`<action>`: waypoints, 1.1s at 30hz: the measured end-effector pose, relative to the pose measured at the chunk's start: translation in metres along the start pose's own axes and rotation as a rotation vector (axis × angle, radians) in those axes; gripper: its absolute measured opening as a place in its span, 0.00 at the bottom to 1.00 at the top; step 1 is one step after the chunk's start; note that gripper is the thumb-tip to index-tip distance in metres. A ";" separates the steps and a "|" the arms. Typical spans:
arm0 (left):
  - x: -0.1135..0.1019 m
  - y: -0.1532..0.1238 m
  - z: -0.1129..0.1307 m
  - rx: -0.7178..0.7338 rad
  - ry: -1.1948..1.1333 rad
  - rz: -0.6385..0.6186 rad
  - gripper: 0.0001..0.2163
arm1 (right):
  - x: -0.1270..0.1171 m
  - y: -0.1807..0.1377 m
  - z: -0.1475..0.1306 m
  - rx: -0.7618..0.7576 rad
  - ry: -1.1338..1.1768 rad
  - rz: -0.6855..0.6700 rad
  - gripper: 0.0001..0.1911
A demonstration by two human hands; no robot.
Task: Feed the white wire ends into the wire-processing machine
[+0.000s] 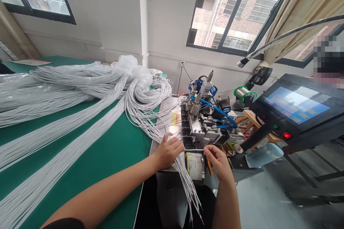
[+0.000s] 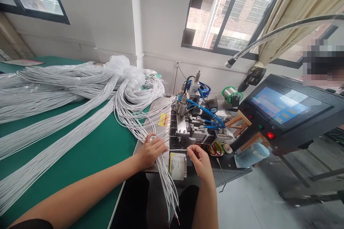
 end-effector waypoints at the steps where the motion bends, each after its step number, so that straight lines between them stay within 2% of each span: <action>1: 0.001 0.000 0.001 0.017 -0.003 -0.011 0.11 | 0.001 0.001 0.001 -0.011 0.025 0.021 0.17; 5: 0.006 -0.002 0.003 0.070 -0.008 -0.038 0.10 | 0.007 0.007 0.007 -0.050 0.158 0.082 0.18; 10: 0.012 -0.003 0.004 0.110 -0.016 -0.050 0.12 | 0.017 0.009 0.015 -0.026 0.277 0.071 0.17; 15: 0.011 -0.002 0.005 0.111 -0.039 -0.053 0.13 | 0.021 0.010 0.016 -0.023 0.298 0.057 0.16; 17: 0.009 -0.002 0.004 0.103 -0.035 -0.050 0.15 | 0.015 0.009 0.015 -0.045 0.239 0.089 0.15; 20: 0.006 -0.001 0.003 0.080 -0.013 -0.046 0.18 | 0.004 0.009 0.014 -0.071 0.001 0.163 0.15; 23: 0.004 -0.001 0.001 0.058 0.004 -0.031 0.17 | 0.001 0.011 0.017 -0.061 -0.208 0.142 0.16; 25: 0.004 -0.001 0.001 0.039 0.009 -0.028 0.17 | 0.002 0.013 0.022 -0.057 -0.249 0.105 0.16; 30: 0.014 -0.003 -0.002 -0.019 0.011 -0.121 0.16 | 0.006 0.022 0.038 -0.048 -0.109 0.041 0.16; 33: 0.021 -0.005 -0.003 -0.027 0.001 -0.189 0.17 | 0.008 0.026 0.050 0.029 0.045 0.006 0.16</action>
Point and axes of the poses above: each hand's wrist, its own y-axis towards the middle knuckle, its own x-axis out of the palm, z = x × y, the point moved 7 cm from there along y, towards the middle knuckle, and after that the axes turned 12 degrees about y, right-handed, at the moved point
